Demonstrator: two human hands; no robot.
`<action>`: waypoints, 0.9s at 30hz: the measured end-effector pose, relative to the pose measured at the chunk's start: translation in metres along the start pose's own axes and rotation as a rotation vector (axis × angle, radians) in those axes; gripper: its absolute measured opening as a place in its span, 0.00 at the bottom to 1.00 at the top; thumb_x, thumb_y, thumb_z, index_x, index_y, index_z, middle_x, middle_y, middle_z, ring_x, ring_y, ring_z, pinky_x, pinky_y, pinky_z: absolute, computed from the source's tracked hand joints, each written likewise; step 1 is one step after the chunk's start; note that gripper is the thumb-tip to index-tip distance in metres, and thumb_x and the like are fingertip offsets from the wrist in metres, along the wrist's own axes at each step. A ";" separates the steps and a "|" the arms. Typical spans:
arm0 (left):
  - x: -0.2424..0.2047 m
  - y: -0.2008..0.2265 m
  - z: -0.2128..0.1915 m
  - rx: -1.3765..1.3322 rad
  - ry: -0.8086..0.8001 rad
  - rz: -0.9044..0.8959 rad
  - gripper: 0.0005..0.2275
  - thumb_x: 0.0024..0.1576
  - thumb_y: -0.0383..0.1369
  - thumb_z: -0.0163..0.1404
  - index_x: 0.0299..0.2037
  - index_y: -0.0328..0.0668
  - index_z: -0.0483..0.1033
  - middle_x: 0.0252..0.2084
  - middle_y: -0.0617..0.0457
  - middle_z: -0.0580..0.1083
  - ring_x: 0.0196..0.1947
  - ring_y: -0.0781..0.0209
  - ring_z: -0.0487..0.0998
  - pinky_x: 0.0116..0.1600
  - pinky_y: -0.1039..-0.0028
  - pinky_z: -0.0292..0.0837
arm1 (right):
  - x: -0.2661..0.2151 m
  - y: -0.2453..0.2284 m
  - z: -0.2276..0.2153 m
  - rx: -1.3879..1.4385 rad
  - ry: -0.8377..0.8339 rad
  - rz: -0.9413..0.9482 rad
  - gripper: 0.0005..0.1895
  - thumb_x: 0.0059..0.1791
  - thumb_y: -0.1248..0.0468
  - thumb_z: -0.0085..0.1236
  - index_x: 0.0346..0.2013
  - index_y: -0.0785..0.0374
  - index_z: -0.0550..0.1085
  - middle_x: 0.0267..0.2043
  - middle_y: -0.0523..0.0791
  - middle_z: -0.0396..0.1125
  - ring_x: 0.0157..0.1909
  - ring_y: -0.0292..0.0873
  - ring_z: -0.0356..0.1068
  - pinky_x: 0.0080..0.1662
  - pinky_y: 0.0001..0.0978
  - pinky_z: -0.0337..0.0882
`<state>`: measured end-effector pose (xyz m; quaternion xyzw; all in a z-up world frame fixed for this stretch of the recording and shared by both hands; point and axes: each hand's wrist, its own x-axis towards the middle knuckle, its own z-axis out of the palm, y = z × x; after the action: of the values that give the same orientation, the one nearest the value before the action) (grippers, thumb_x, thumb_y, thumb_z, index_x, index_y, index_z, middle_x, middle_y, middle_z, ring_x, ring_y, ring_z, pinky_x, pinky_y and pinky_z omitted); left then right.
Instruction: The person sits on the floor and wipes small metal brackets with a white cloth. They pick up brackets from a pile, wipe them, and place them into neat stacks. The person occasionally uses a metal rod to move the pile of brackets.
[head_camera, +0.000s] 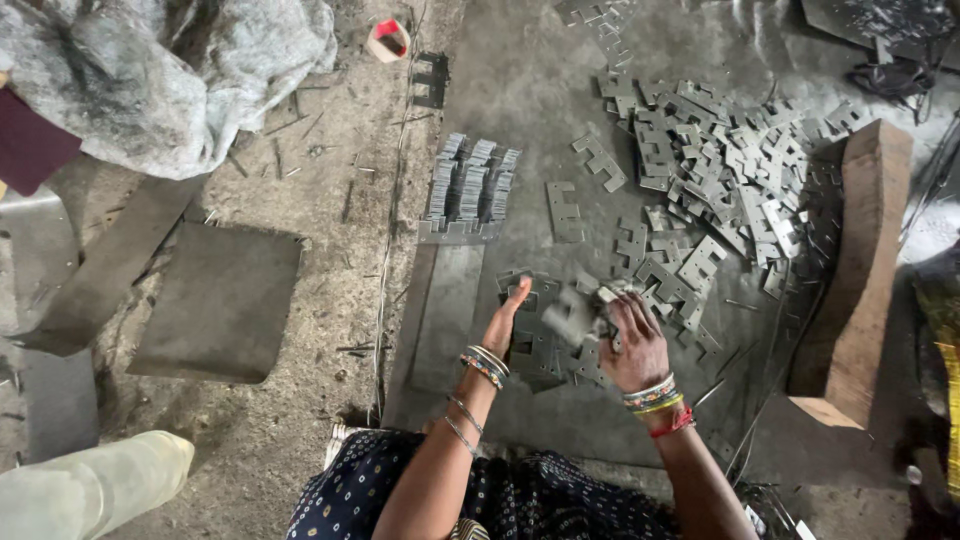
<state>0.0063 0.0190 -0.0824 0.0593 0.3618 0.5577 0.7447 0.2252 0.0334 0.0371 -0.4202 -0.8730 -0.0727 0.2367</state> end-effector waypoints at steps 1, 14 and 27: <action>-0.001 0.001 0.000 -0.001 -0.056 0.010 0.31 0.57 0.56 0.50 0.64 0.43 0.71 0.57 0.58 0.76 0.55 0.62 0.75 0.62 0.67 0.66 | 0.004 -0.004 -0.006 -0.049 0.083 -0.105 0.25 0.41 0.62 0.58 0.51 0.67 0.67 0.47 0.58 0.72 0.47 0.61 0.75 0.46 0.48 0.77; 0.000 -0.001 -0.006 0.151 -0.010 0.044 0.37 0.52 0.60 0.55 0.61 0.34 0.74 0.53 0.48 0.77 0.52 0.57 0.77 0.61 0.66 0.68 | -0.017 0.029 0.067 0.356 -0.349 1.094 0.18 0.43 0.62 0.64 0.47 0.60 0.76 0.44 0.56 0.77 0.37 0.51 0.78 0.37 0.42 0.76; -0.044 0.030 0.023 0.034 -0.084 -0.009 0.31 0.54 0.62 0.46 0.54 0.45 0.77 0.43 0.51 0.82 0.37 0.64 0.84 0.44 0.73 0.82 | 0.010 0.006 0.034 -0.075 -0.575 0.602 0.37 0.47 0.48 0.62 0.66 0.55 0.59 0.44 0.51 0.73 0.44 0.53 0.75 0.41 0.48 0.76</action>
<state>-0.0082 -0.0009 -0.0299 0.0939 0.3398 0.5452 0.7606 0.2130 0.0554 0.0109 -0.6681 -0.7385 0.0884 -0.0216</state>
